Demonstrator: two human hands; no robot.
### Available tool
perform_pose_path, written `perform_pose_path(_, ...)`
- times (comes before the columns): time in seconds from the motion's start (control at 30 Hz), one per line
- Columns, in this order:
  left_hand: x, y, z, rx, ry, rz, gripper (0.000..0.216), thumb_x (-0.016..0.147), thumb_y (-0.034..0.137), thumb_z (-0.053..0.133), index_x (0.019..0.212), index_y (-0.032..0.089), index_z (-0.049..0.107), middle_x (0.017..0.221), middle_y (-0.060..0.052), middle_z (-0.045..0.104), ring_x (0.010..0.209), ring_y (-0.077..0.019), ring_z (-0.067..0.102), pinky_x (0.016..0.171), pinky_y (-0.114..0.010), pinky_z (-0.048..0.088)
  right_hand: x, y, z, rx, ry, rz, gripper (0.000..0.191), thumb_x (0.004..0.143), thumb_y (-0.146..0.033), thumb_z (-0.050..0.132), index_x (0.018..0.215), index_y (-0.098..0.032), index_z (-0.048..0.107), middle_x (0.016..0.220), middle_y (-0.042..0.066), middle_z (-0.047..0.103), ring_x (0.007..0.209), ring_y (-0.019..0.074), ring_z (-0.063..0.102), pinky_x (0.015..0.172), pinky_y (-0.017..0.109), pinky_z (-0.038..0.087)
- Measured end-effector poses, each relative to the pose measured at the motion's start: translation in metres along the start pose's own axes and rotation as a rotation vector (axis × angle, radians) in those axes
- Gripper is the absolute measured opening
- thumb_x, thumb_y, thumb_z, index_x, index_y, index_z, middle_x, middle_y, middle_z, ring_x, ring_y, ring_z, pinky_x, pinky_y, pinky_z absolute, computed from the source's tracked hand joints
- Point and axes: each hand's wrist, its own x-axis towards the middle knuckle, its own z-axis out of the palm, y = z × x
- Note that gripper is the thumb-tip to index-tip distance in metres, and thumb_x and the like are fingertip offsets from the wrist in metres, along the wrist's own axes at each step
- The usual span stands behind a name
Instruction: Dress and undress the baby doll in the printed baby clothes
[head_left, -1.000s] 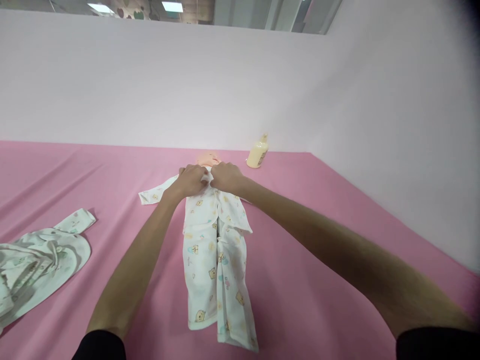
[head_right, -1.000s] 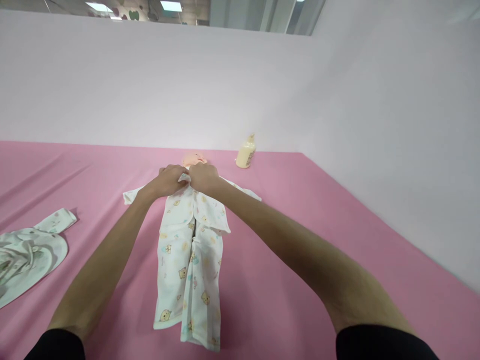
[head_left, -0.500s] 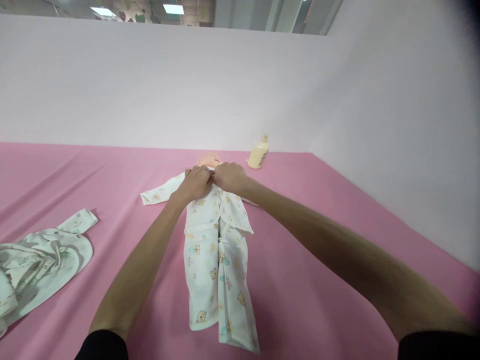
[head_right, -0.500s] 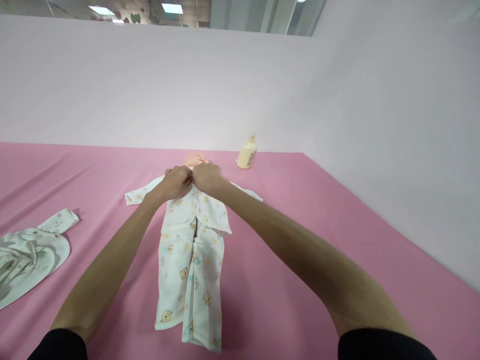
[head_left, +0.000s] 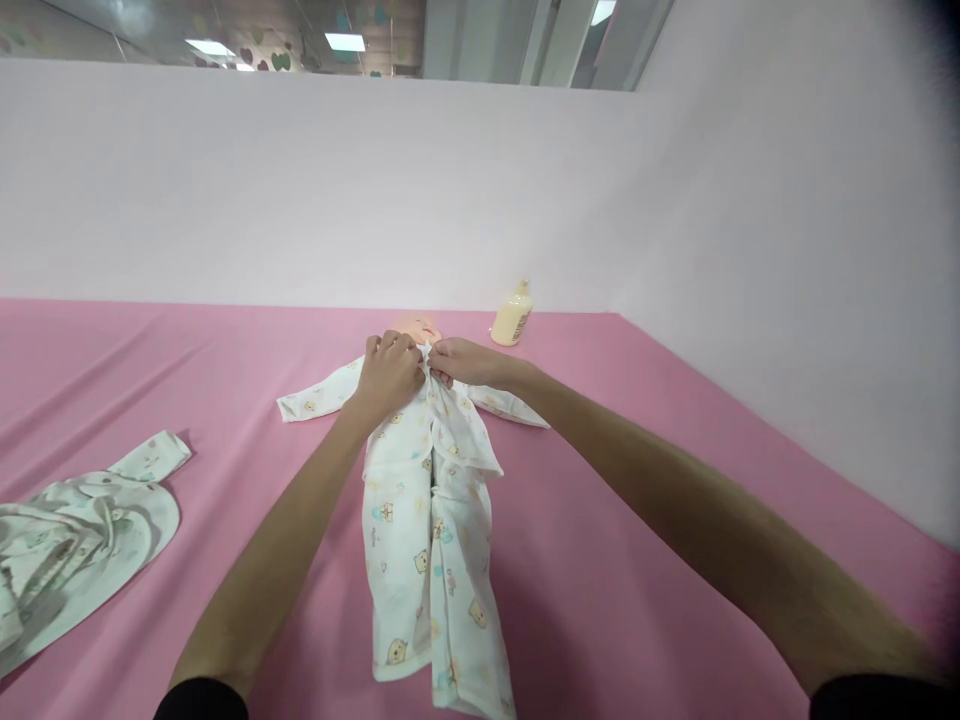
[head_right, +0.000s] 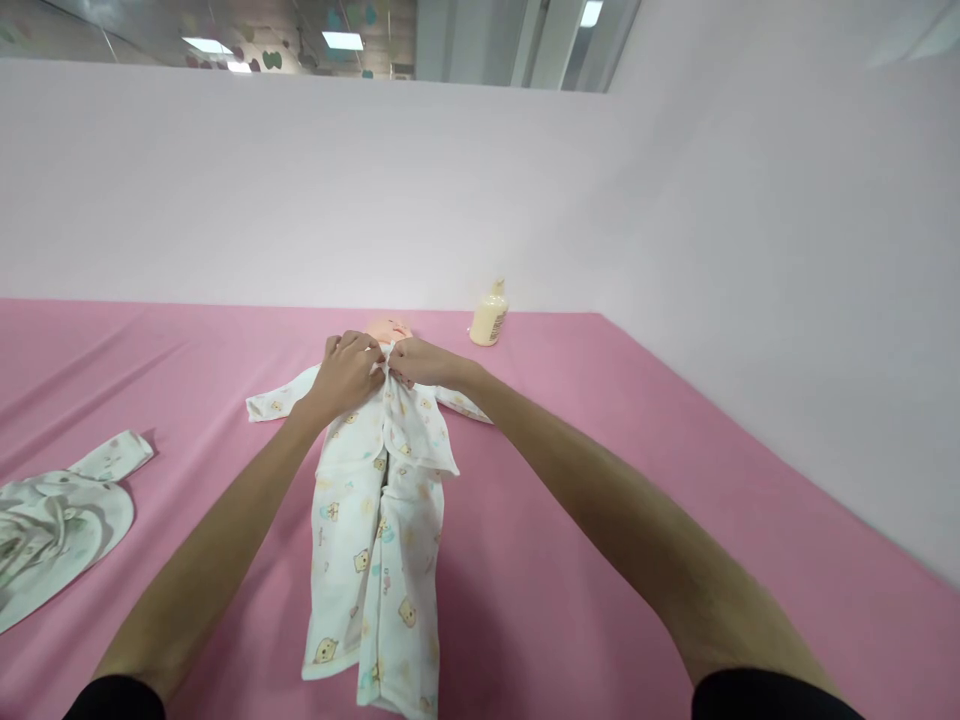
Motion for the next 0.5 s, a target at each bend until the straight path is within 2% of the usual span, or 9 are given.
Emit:
perform_pose_path(0.27, 0.002, -0.007, 0.007, -0.123, 0.100, -0.010, 0.022, 0.088, 0.019, 0.052, 0.095, 0.023, 0.072, 0.112, -0.007, 0.074, 0.122, -0.0300, 0.052, 0.101, -0.048, 0.034, 0.000, 0.003, 0.001, 0.196, 0.032, 0.050, 0.024, 0.086, -0.005, 0.052, 0.066, -0.017, 0.051, 0.066, -0.001, 0.054, 0.062, 0.0096, 0.053, 0.061, 0.022, 0.046)
perform_pose_path(0.5, 0.002, -0.010, 0.012, -0.153, 0.132, -0.021, 0.018, 0.089, 0.022, 0.053, 0.089, 0.023, 0.072, 0.108, -0.005, 0.074, 0.122, -0.0287, 0.052, 0.101, -0.047, 0.033, 0.000, 0.010, 0.000, 0.313, -0.011, 0.037, 0.019, 0.084, -0.003, 0.055, 0.069, -0.014, 0.058, 0.067, 0.000, 0.060, 0.063, 0.0087, 0.056, 0.064, 0.021, 0.047)
